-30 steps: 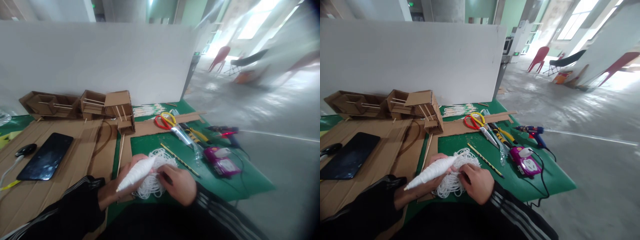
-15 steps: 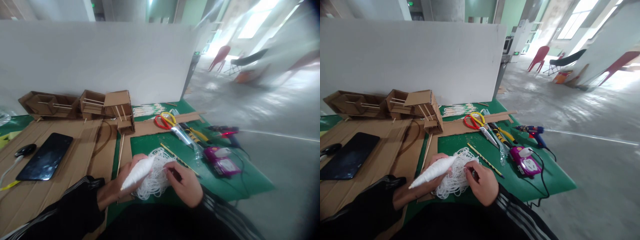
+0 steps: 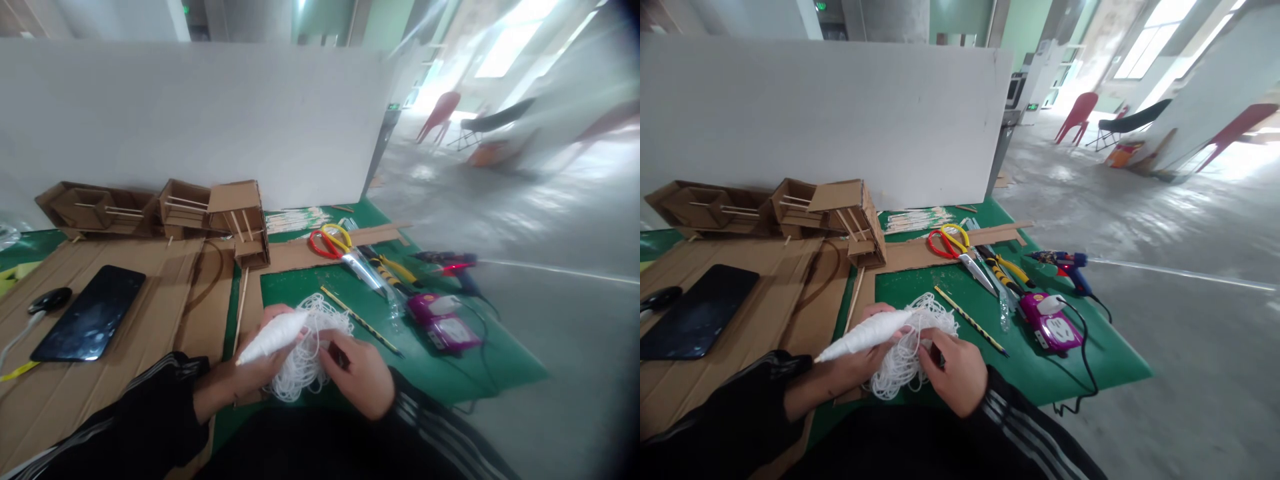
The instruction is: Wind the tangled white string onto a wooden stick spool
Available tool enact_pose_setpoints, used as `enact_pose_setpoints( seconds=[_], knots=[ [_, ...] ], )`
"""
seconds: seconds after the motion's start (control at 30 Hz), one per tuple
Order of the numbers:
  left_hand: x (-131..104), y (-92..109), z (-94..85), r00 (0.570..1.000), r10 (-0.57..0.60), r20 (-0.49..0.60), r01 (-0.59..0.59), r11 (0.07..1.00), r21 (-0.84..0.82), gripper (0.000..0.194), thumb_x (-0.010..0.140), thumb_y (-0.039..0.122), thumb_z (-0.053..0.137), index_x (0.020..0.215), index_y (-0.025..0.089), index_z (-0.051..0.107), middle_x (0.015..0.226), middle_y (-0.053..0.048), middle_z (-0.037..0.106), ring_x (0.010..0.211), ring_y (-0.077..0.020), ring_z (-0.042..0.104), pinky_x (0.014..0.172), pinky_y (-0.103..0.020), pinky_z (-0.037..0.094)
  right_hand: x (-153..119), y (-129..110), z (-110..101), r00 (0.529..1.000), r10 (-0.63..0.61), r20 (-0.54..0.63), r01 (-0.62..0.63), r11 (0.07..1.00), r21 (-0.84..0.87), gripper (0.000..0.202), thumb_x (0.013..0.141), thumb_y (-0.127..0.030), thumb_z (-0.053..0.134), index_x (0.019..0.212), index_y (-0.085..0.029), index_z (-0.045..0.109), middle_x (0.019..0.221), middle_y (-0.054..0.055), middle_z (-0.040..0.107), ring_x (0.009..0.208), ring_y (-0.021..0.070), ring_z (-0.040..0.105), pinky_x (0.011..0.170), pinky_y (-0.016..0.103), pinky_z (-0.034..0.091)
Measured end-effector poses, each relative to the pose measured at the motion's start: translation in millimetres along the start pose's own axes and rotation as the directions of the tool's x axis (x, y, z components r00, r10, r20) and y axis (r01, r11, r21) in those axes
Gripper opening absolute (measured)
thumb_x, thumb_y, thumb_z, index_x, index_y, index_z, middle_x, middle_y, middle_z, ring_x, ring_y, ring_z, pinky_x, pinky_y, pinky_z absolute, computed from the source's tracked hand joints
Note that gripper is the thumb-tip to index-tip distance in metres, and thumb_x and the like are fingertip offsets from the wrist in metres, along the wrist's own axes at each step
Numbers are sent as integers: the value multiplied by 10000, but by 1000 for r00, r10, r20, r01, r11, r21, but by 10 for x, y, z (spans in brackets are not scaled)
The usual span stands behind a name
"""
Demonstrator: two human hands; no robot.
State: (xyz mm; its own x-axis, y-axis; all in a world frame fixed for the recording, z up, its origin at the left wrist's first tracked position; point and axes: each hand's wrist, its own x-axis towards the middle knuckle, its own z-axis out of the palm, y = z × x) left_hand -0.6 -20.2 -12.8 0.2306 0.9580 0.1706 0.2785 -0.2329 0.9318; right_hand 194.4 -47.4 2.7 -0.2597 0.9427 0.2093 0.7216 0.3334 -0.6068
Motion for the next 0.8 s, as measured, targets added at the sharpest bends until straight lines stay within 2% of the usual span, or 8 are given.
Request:
enact_pose_setpoints(
  seconds=[0.17,0.3,0.43,0.6,0.7,0.8],
  knots=[
    [-4,9,-33,998,61,2,-61,998,8,337,881,350,570,1155,217,427,1151,-88,599,1010,-226,648,845,-360,567,41,-27,43,995,95,-15,-95,995,-21,238,885,-319,506,1043,-202,639,597,-27,617,508,133,579,515,231,404],
    [-26,-62,-50,997,80,-12,-80,996,47,377,878,349,586,1192,228,416,1174,-88,605,1031,-227,643,817,-342,576,76,-40,72,994,104,-28,-103,994,31,207,894,-312,488,940,-212,663,562,-37,580,503,121,558,525,220,385],
    [1,-32,-56,990,130,-58,-132,991,-32,355,891,364,575,1193,208,472,1146,-98,654,1067,-244,643,904,-370,548,78,-31,87,994,112,-19,-111,992,55,178,878,-292,502,855,-209,657,570,-32,582,517,120,553,534,216,377],
    [39,64,-55,989,107,-104,-123,978,-167,359,931,370,505,1236,188,458,1157,-116,670,1072,-253,656,924,-387,547,70,-16,63,994,110,29,-111,993,40,196,887,-312,488,822,-209,640,577,-20,598,523,131,557,536,221,379],
    [33,69,-54,987,118,-107,-138,971,-196,352,928,332,515,1237,188,427,1192,-131,649,1086,-250,650,918,-388,552,72,-26,33,992,105,63,-107,994,35,194,888,-320,488,819,-207,631,599,-11,621,542,139,576,547,225,392],
    [24,46,-55,988,120,-93,-135,976,-169,350,914,293,534,1232,202,418,1158,-113,658,1075,-244,650,913,-391,553,79,-52,6,993,104,61,-106,994,31,194,880,-333,505,902,-204,649,608,-7,629,545,146,580,548,231,405]
  ],
)
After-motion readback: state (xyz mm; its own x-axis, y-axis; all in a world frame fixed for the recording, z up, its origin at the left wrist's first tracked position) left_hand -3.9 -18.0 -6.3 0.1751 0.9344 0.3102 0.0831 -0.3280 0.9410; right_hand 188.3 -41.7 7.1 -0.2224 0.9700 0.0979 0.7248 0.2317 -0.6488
